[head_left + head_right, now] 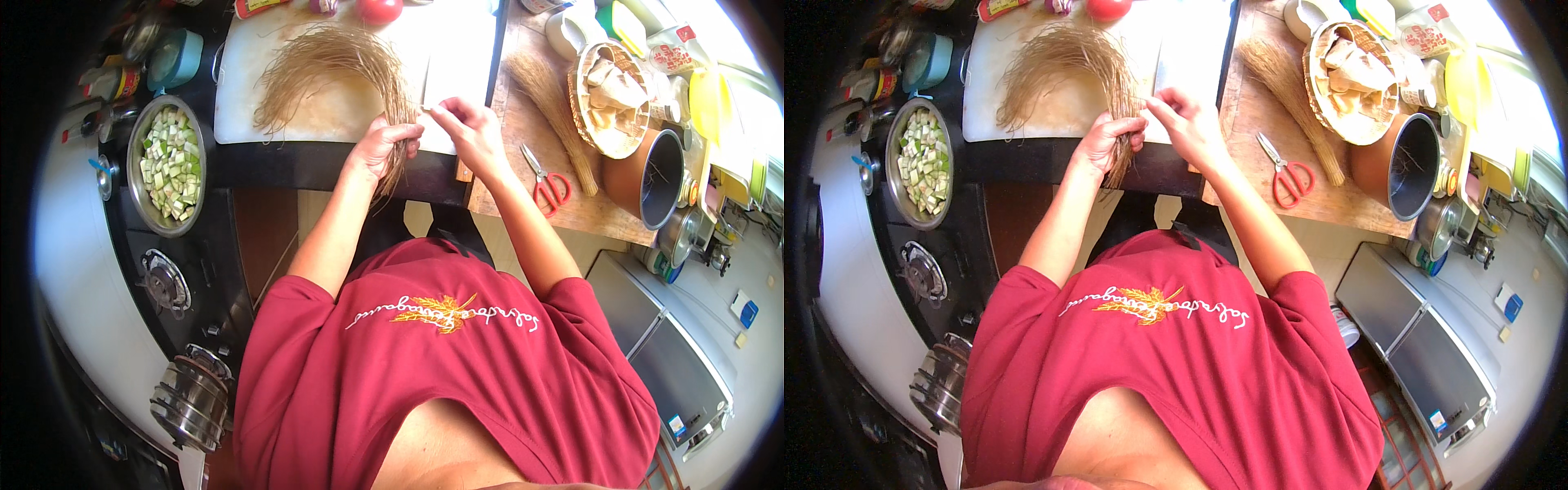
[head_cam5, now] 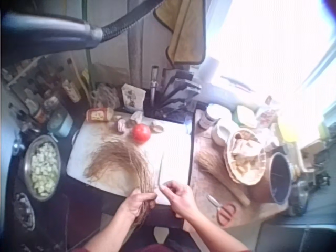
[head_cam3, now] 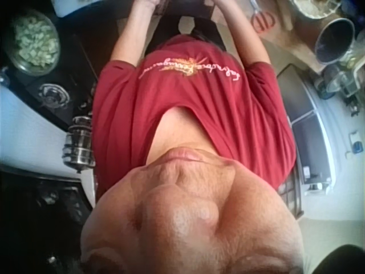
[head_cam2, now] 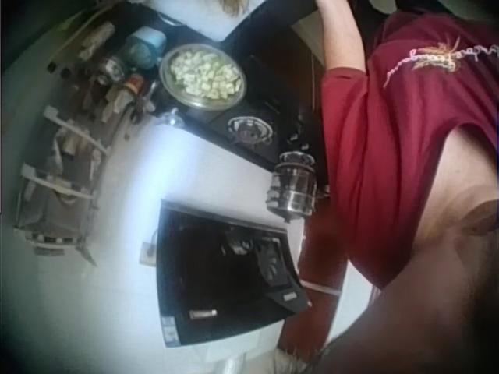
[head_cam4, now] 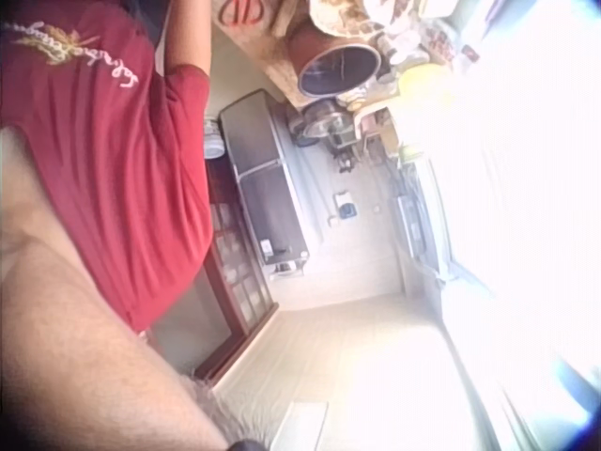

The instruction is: The person reaches for scissors on a shelf, holds a bundle of long fibers, cuts them into shorter segments, and places the pieces into a metal pot.

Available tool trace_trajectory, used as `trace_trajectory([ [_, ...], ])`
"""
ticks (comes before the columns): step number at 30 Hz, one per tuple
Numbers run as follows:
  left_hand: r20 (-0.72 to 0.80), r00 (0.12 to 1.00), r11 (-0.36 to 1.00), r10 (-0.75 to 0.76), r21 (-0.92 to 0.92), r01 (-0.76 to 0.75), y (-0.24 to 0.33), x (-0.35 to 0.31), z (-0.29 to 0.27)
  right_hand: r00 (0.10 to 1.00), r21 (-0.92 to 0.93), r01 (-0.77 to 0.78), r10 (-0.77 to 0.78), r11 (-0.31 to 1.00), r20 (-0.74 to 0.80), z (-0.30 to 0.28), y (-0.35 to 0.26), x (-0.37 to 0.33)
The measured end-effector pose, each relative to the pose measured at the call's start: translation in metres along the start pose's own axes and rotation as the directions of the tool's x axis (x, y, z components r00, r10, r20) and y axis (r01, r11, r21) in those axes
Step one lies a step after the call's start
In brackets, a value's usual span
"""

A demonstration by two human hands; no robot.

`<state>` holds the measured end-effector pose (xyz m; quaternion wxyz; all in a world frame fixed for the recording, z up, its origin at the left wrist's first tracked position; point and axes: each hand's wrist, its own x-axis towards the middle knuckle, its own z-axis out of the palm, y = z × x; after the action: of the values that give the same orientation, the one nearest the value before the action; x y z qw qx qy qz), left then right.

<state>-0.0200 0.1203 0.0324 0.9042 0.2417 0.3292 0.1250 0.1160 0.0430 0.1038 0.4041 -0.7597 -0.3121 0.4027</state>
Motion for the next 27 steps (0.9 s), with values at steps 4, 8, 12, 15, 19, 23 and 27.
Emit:
trace_trajectory([
  [4,0.182,0.981,0.986,0.065,-0.164,-0.035,0.005,0.001,-0.004,0.968,0.34,-0.237,0.253,0.91,-0.001,-0.008,0.036,-0.035],
  [8,0.165,0.983,0.983,0.08,-0.175,-0.05,0.007,-0.001,0.003,0.943,0.359,-0.028,0.144,0.933,-0.299,-0.003,0.045,-0.055],
  [12,0.163,0.985,0.99,0.062,-0.139,-0.039,0.001,0.004,-0.001,0.796,-0.27,0.41,-0.486,0.871,-0.361,-0.008,0.027,-0.053],
  [15,0.177,0.982,0.988,0.068,-0.148,-0.041,0.001,0.007,-0.001,0.65,-0.474,0.597,-0.736,0.647,-0.186,-0.007,-0.008,-0.045],
  [19,0.174,0.983,0.978,0.052,-0.209,-0.015,0.002,0.01,0.001,0.558,-0.482,0.726,-0.83,0.491,-0.003,-0.002,-0.02,-0.044],
  [23,0.178,0.981,0.962,0.083,-0.27,-0.033,0.002,0.011,0.006,0.651,-0.441,0.676,-0.759,0.591,-0.02,0.009,-0.01,-0.044],
  [27,0.175,0.984,0.962,0.042,-0.273,0.007,0.0,0.011,0.0,0.949,-0.206,0.243,-0.276,0.948,-0.15,0.019,0.02,-0.051],
])
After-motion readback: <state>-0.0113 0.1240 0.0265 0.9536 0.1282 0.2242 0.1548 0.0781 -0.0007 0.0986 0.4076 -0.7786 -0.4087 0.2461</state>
